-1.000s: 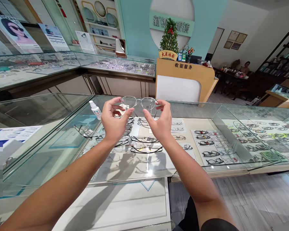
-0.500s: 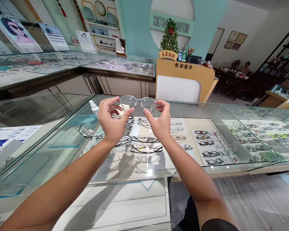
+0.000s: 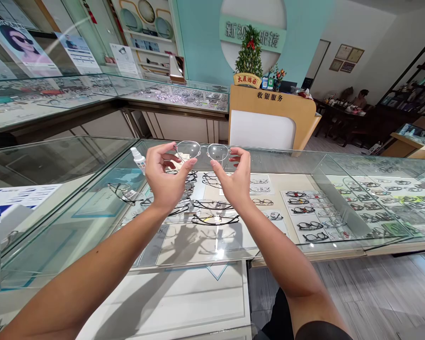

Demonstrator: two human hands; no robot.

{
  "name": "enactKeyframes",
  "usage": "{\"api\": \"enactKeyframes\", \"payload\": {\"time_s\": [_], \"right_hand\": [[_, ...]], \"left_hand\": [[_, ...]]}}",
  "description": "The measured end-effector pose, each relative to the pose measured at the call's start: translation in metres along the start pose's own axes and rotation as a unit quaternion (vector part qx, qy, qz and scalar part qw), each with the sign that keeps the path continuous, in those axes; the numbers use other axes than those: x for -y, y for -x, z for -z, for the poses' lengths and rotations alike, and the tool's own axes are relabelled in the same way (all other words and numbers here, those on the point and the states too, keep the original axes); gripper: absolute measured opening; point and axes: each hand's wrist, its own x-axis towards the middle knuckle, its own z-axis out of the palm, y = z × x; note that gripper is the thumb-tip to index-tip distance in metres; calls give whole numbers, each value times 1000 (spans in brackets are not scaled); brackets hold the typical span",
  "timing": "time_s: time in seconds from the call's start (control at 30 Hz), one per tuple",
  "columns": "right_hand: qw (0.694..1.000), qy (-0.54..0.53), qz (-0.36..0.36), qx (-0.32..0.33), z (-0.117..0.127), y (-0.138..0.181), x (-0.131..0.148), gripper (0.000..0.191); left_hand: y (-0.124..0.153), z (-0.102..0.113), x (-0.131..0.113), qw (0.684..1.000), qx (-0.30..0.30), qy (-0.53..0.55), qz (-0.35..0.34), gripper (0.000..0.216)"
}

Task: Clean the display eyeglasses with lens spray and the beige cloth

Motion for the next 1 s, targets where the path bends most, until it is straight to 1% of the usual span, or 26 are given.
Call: {"api": "enactKeyframes", "payload": {"time_s": [0.13, 0.3, 0.43, 0.5, 0.57, 0.67, 0.77, 0.9, 1.0], "right_hand": [[1000, 18, 6, 1, 1, 0, -1, 54], [1000, 13, 12, 1, 0, 0, -2, 53], [999, 23, 22, -5, 0, 0, -3, 53], [998, 36, 40, -12, 0, 0, -4, 53], [995, 55, 74, -25, 1, -1, -6, 52], [985, 94, 135, -45, 1, -3, -10, 51], [975, 124, 174, -54, 2, -4, -13, 50], [967, 142, 202, -63, 1, -4, -15, 49], [972, 124, 189, -56, 1, -4, -12, 49]], "left_hand": [[0, 0, 1, 1000, 0, 5, -8, 50], [0, 0, 3, 999, -7, 16, -35, 51], [0, 1, 5, 999, -5, 6, -35, 53], [0, 0, 6, 999, 1, 11, -32, 53], [0, 0, 8, 1000, 13, 20, -19, 53], [1, -2, 11, 999, 36, 28, 8, 53], [2, -3, 13, 998, 51, 29, 24, 54], [2, -4, 15, 997, 60, 38, 35, 54], [3, -4, 14, 997, 58, 36, 33, 53]]}}
